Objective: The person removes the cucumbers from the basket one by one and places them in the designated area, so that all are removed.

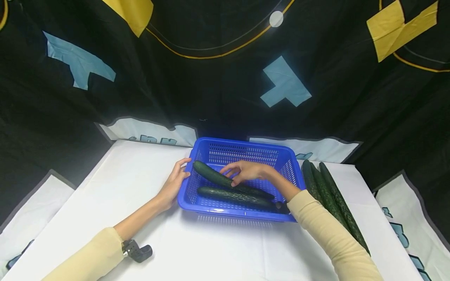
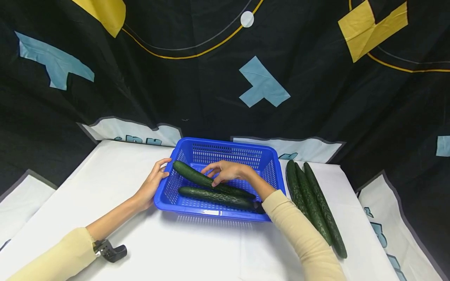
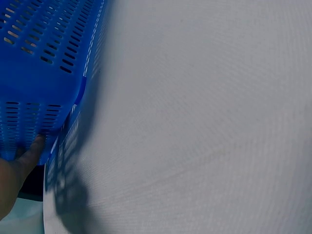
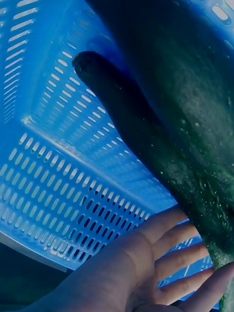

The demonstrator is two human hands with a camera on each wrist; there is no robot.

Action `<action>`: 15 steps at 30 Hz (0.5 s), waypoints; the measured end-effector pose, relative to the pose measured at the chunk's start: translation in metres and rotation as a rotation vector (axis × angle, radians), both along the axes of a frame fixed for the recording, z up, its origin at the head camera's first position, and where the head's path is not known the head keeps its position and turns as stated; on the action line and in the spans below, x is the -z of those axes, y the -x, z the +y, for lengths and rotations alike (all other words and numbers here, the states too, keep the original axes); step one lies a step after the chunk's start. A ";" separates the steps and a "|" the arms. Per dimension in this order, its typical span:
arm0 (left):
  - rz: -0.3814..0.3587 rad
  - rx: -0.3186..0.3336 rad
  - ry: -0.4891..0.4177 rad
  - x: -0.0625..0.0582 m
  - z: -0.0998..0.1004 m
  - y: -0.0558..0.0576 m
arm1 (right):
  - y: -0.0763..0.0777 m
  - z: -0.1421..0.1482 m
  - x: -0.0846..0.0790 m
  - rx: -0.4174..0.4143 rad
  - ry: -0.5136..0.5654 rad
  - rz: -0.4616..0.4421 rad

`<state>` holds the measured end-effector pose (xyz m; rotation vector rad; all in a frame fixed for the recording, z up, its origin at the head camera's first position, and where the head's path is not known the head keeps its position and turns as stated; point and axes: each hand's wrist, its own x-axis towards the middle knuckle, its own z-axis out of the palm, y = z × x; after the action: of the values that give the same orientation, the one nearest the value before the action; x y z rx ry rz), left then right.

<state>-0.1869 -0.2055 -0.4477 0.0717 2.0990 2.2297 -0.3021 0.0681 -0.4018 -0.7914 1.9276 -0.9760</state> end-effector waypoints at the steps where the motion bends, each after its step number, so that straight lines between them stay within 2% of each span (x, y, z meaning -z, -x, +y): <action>1: 0.001 0.001 0.002 0.000 0.000 0.000 | 0.000 0.000 0.001 0.001 -0.008 0.001; 9: 0.009 0.002 -0.012 0.000 0.000 -0.001 | 0.001 0.000 0.004 0.000 -0.033 -0.038; 15: 0.010 0.006 -0.009 0.001 0.000 0.000 | 0.003 0.004 0.006 0.019 -0.025 -0.021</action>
<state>-0.1866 -0.2052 -0.4485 0.0900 2.0915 2.2398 -0.3054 0.0722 -0.4074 -0.7463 1.9288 -0.9658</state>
